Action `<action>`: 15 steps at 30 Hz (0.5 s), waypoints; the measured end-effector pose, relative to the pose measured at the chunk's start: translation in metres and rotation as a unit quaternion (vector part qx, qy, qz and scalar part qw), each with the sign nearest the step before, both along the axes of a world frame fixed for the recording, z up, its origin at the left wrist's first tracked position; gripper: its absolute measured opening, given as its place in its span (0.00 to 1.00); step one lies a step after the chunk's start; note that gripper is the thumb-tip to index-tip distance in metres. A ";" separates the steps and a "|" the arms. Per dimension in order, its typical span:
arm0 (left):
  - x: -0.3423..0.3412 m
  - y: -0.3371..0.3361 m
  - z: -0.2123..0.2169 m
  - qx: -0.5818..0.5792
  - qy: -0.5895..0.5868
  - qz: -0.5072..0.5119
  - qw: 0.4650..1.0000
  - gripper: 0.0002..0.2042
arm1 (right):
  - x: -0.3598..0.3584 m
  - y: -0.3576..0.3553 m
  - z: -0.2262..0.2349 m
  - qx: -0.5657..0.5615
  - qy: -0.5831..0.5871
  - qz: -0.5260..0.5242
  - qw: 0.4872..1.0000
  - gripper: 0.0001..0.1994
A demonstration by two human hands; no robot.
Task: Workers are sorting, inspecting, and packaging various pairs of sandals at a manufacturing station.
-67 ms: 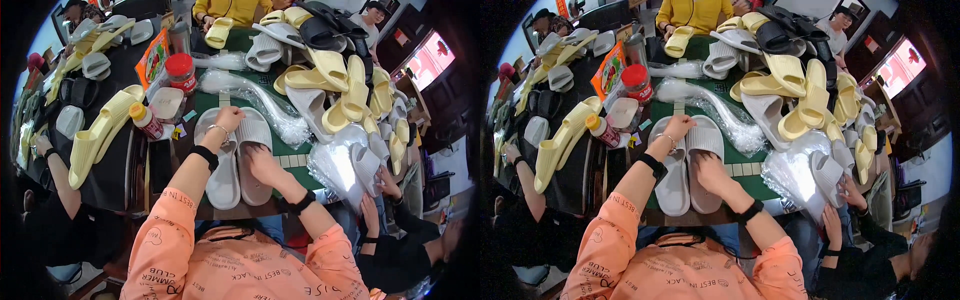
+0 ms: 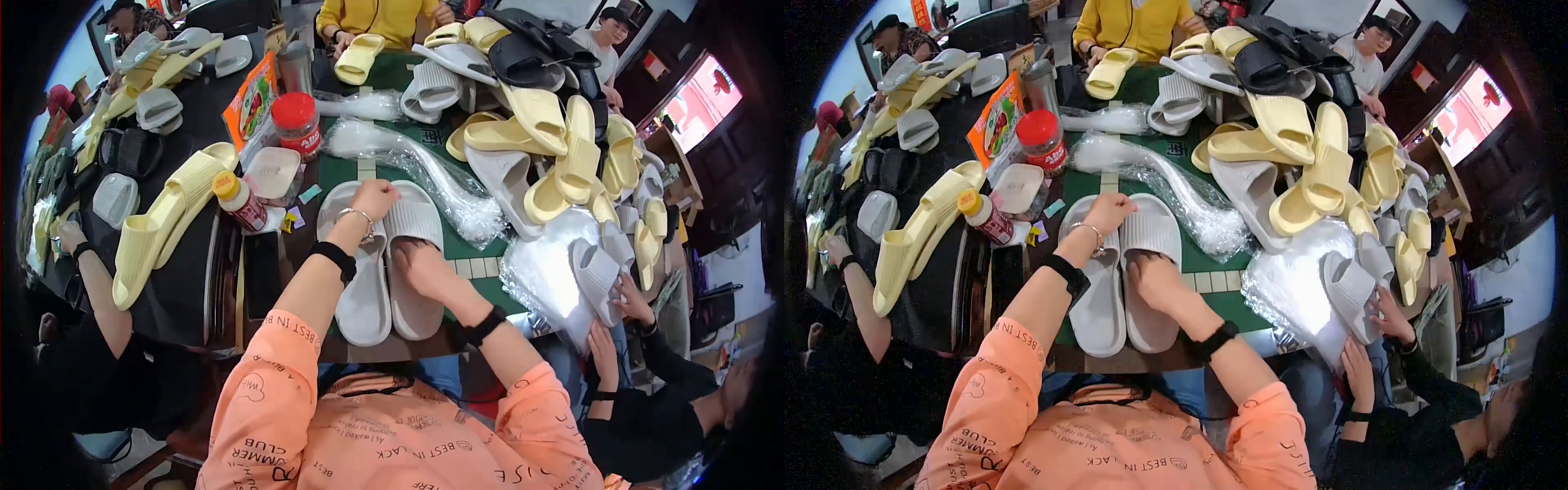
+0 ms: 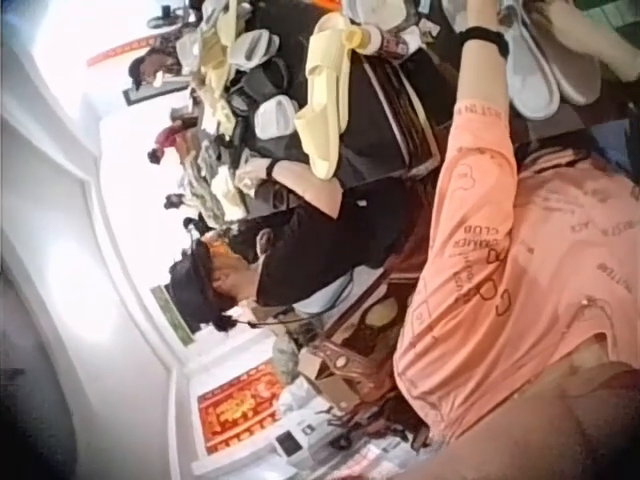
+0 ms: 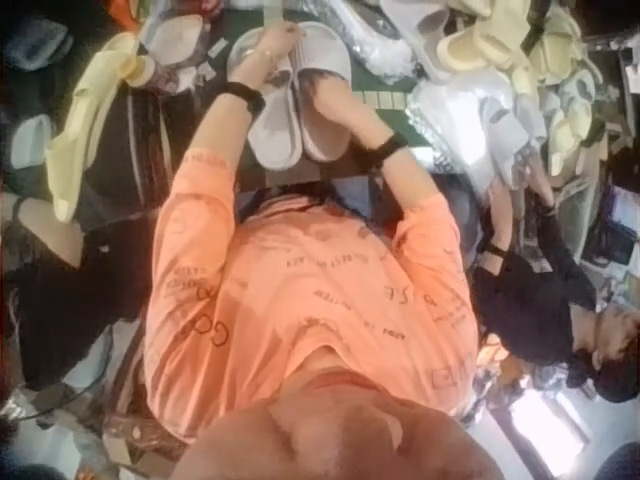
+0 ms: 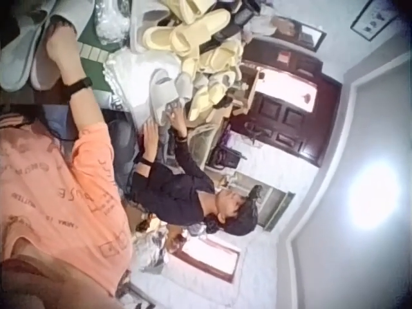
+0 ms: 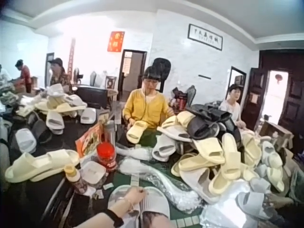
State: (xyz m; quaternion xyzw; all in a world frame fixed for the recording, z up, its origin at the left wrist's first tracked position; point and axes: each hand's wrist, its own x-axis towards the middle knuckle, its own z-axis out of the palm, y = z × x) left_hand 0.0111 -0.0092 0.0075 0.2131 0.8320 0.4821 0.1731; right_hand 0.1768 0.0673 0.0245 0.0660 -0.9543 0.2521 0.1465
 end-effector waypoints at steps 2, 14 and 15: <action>-0.003 -0.003 0.000 0.012 -0.013 -0.017 1.000 0.09 | -0.013 -0.001 -0.003 0.013 -0.117 -0.013 0.993 0.10; 0.002 -0.013 -0.002 0.265 -0.146 0.060 0.951 0.08 | -0.042 0.004 0.065 -0.101 -0.054 -0.156 0.981 0.12; 0.003 -0.011 0.000 0.290 -0.139 0.044 0.946 0.08 | -0.062 0.014 0.046 -0.075 0.048 -0.160 0.983 0.12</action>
